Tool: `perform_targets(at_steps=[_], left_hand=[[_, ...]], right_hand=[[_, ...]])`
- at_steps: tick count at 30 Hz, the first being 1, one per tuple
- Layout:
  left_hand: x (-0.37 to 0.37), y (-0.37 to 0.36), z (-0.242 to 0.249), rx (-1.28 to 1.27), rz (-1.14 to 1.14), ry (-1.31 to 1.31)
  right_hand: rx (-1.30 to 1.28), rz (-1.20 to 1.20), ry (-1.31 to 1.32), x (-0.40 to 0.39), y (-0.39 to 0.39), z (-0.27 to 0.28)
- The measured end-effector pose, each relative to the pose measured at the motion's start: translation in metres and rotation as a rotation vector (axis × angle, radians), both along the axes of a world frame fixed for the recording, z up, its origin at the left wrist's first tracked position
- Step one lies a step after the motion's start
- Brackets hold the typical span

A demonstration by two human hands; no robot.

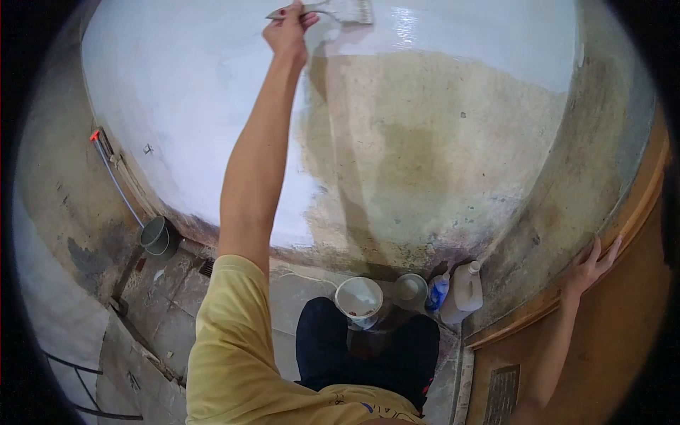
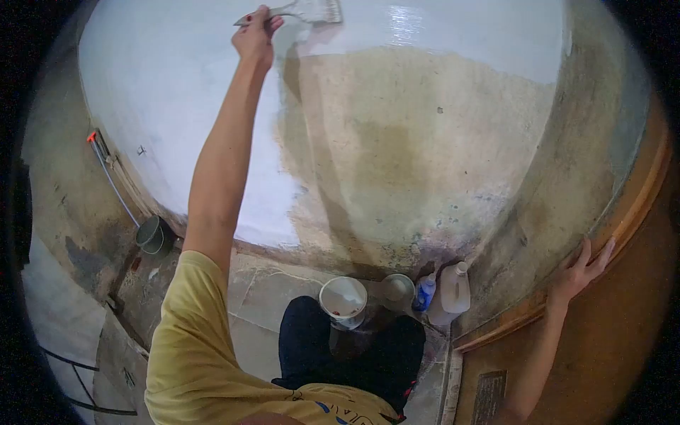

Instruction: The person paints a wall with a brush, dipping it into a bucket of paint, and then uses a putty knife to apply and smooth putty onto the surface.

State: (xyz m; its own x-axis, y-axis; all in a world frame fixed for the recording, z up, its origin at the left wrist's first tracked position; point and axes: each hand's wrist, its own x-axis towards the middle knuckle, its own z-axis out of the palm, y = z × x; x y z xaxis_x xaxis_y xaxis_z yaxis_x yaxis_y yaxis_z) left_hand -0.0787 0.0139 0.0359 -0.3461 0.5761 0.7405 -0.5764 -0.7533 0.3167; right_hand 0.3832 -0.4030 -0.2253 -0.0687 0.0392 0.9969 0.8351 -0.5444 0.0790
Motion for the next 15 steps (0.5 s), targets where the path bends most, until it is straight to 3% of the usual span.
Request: perform_targets(at_steps=[2, 8, 15], left_hand=[[-0.041, 0.008, 0.000, 0.051, 0.001, -0.020], [-0.137, -0.001, -0.015, 0.059, 0.372, -0.022], [-0.149, -0.036, -0.019, 0.035, 0.691, -0.008]], right_hand=[[-0.001, -0.026, 0.020, -0.001, 0.001, -0.001], [-0.011, -0.024, 0.018, 0.000, 0.001, -0.002], [-0.006, -0.053, 0.018, 0.006, 0.002, -0.005]])
